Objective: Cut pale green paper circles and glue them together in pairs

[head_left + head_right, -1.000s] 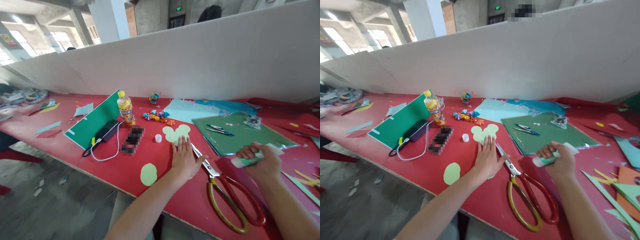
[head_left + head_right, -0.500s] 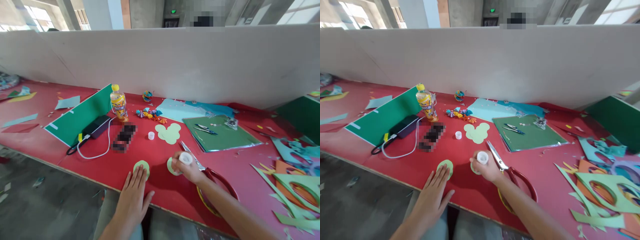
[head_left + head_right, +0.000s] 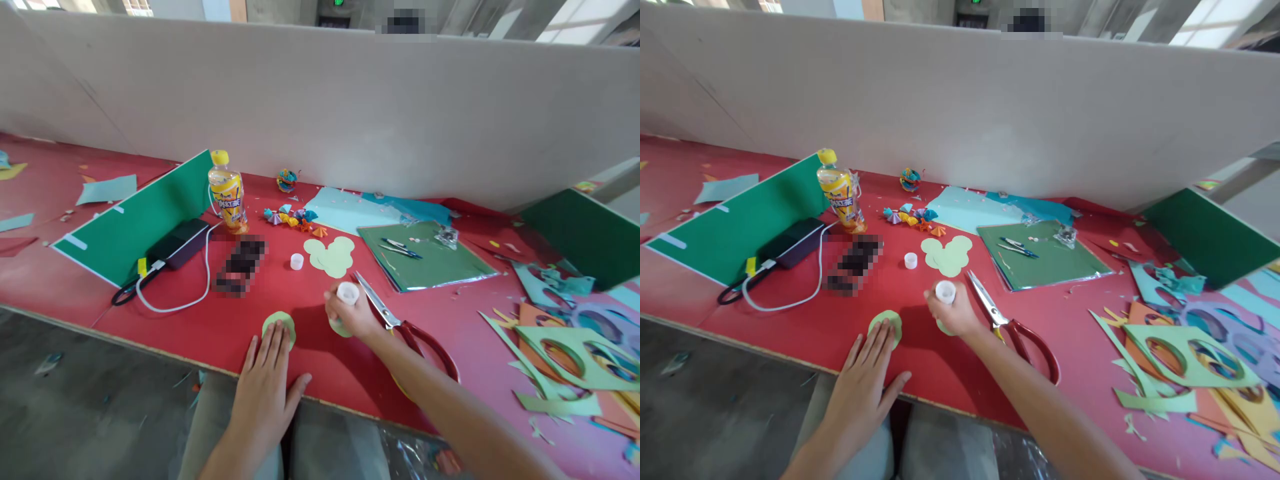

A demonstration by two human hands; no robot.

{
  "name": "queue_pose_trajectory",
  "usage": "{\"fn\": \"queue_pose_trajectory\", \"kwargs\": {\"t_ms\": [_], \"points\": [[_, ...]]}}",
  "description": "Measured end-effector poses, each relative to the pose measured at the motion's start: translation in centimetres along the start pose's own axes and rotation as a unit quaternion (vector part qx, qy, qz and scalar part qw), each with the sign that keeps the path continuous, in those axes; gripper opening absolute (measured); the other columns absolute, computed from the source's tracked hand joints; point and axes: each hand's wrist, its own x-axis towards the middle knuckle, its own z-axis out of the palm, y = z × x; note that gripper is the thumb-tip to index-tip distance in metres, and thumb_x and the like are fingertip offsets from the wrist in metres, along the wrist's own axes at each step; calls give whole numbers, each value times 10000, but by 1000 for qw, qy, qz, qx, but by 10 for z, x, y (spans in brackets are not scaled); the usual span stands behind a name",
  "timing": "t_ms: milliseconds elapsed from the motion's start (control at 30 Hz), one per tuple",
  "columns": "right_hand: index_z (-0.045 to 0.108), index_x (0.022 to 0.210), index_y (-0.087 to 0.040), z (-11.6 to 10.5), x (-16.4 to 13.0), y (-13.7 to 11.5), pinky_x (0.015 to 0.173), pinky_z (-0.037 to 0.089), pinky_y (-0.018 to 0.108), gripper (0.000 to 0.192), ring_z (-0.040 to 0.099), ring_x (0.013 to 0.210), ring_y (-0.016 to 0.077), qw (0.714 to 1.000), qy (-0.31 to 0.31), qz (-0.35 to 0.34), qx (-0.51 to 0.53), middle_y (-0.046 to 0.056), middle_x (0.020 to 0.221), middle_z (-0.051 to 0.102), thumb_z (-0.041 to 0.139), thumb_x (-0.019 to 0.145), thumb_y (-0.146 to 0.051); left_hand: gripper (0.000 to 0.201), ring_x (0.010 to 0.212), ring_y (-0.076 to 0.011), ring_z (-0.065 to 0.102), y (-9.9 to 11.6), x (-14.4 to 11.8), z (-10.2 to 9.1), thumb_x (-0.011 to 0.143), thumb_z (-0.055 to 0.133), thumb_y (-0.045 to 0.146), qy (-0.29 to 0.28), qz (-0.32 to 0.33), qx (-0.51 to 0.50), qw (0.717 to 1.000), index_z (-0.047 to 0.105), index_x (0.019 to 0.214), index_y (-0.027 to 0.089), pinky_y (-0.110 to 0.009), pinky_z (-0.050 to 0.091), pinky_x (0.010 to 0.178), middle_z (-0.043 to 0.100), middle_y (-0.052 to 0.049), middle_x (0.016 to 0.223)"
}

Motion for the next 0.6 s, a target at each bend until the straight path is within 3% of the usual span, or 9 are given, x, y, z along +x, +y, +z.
{"fn": "queue_pose_trajectory", "kwargs": {"t_ms": [100, 267, 400, 600], "points": [[424, 474, -207, 3, 6, 2, 406, 357, 231, 330, 408, 375, 92, 999, 35, -5, -1, -44, 389, 433, 585, 737, -326, 611, 1281, -269, 387, 1, 1, -2, 897, 377, 465, -4, -5, 3, 1000, 343, 1363, 72, -467, 384, 991, 388, -139, 1402], [449, 465, -205, 4, 5, 0, 371, 350, 236, 324, 406, 341, 99, 1000, 1, 8, 15, -35, 373, 452, 609, 712, -339, 593, 1265, -265, 411, 0, 0, -1, 902, 355, 478, -5, 1, 4, 1000, 389, 1338, 78, -469, 378, 997, 402, -132, 1393], [435, 472, -212, -3, 0, -1, 419, 379, 236, 306, 410, 369, 93, 998, 52, -4, 33, -48, 386, 444, 587, 720, -308, 621, 1262, -271, 413, 0, 0, 1, 901, 360, 473, 2, 1, 4, 1000, 333, 1371, 68, -472, 377, 992, 397, -140, 1395], [444, 468, -219, -13, -4, 2, 391, 361, 250, 296, 398, 339, 102, 997, 49, 1, 53, -50, 351, 430, 600, 700, -318, 633, 1297, -270, 362, 0, -1, 2, 897, 375, 462, 6, -13, -29, 999, 264, 1412, 111, -469, 346, 1020, 380, -142, 1410]]}}
